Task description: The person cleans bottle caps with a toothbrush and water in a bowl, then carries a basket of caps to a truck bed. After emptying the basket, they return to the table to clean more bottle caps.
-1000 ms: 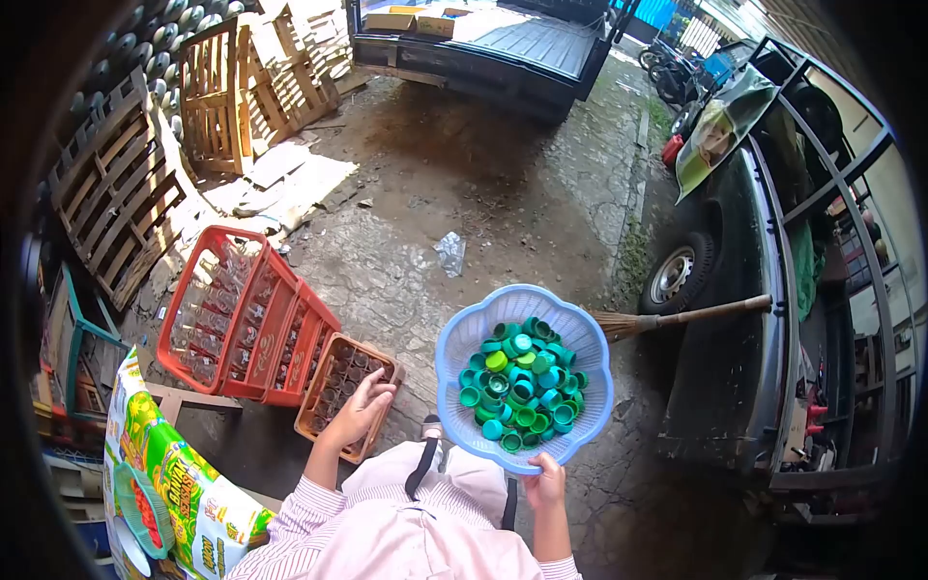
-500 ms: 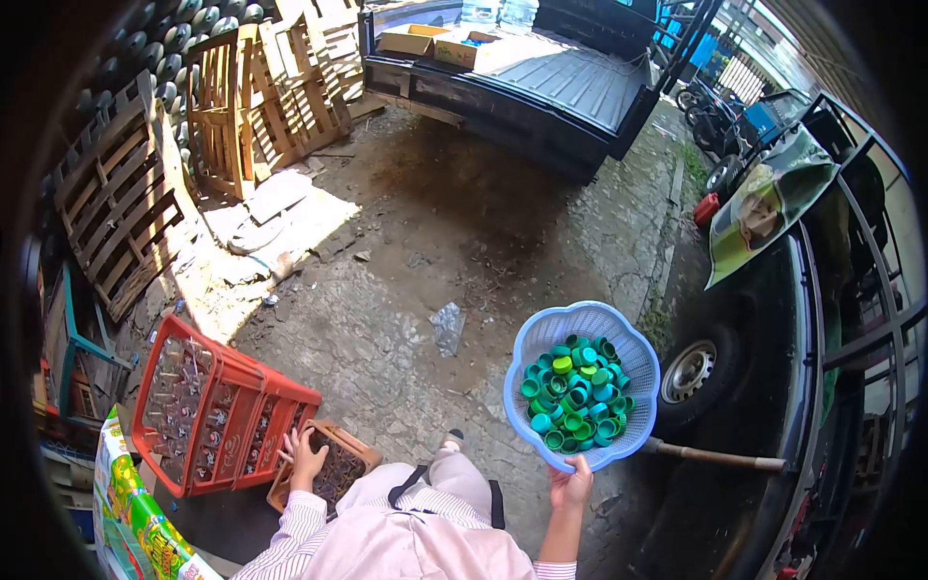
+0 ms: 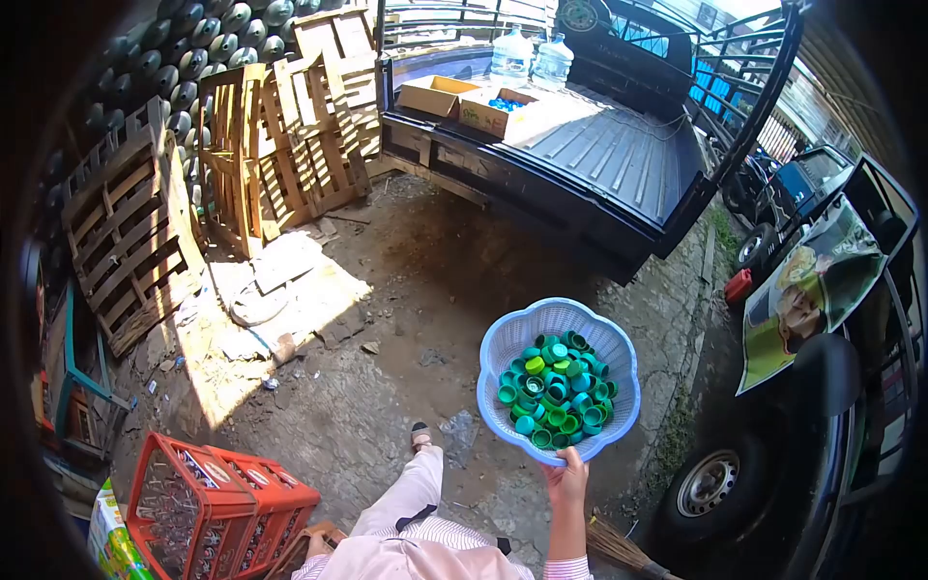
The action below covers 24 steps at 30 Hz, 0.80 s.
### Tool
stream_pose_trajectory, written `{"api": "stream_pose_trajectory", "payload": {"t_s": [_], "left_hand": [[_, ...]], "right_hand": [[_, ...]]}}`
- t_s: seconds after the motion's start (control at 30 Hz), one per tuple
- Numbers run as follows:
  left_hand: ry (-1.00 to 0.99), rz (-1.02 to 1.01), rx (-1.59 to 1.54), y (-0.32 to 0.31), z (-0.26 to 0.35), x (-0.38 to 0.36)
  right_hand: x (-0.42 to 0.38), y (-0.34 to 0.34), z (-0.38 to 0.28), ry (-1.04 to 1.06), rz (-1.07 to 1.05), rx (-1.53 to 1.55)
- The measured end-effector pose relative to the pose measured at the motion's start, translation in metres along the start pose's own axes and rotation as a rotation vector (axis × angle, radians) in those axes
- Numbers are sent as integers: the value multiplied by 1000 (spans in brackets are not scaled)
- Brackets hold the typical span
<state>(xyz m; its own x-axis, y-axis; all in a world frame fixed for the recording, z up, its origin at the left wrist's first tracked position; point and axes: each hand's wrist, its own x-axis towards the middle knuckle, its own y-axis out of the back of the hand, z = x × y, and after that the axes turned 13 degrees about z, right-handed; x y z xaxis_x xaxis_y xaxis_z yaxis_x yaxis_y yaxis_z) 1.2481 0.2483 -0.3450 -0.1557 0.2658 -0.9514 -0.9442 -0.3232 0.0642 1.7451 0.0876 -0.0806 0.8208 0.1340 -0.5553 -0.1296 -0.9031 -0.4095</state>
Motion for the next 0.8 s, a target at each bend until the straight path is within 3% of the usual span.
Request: {"api": "stream_pose_trajectory", "payload": {"t_s": [0.03, 0.17, 0.2, 0.33, 0.43, 0.63, 0.8], "left_hand": [[68, 377, 53, -27, 13, 14], [-11, 285, 151, -114, 82, 73], [-110, 286, 40, -143, 100, 63], [-420, 177, 224, -259, 189, 35], [-513, 99, 191, -325, 228, 26], [-389, 32, -31, -402, 239, 19], [-395, 94, -334, -460, 242, 40]], "right_hand": [[18, -23, 4, -35, -5, 13], [83, -116, 11, -29, -8, 10], [91, -139, 10, -24, -4, 34], [130, -202, -4, -19, -113, 49], [171, -241, -11, 27, -97, -19], [252, -343, -47, 27, -194, -65], [369, -440, -83, -39, -371, -95]]}}
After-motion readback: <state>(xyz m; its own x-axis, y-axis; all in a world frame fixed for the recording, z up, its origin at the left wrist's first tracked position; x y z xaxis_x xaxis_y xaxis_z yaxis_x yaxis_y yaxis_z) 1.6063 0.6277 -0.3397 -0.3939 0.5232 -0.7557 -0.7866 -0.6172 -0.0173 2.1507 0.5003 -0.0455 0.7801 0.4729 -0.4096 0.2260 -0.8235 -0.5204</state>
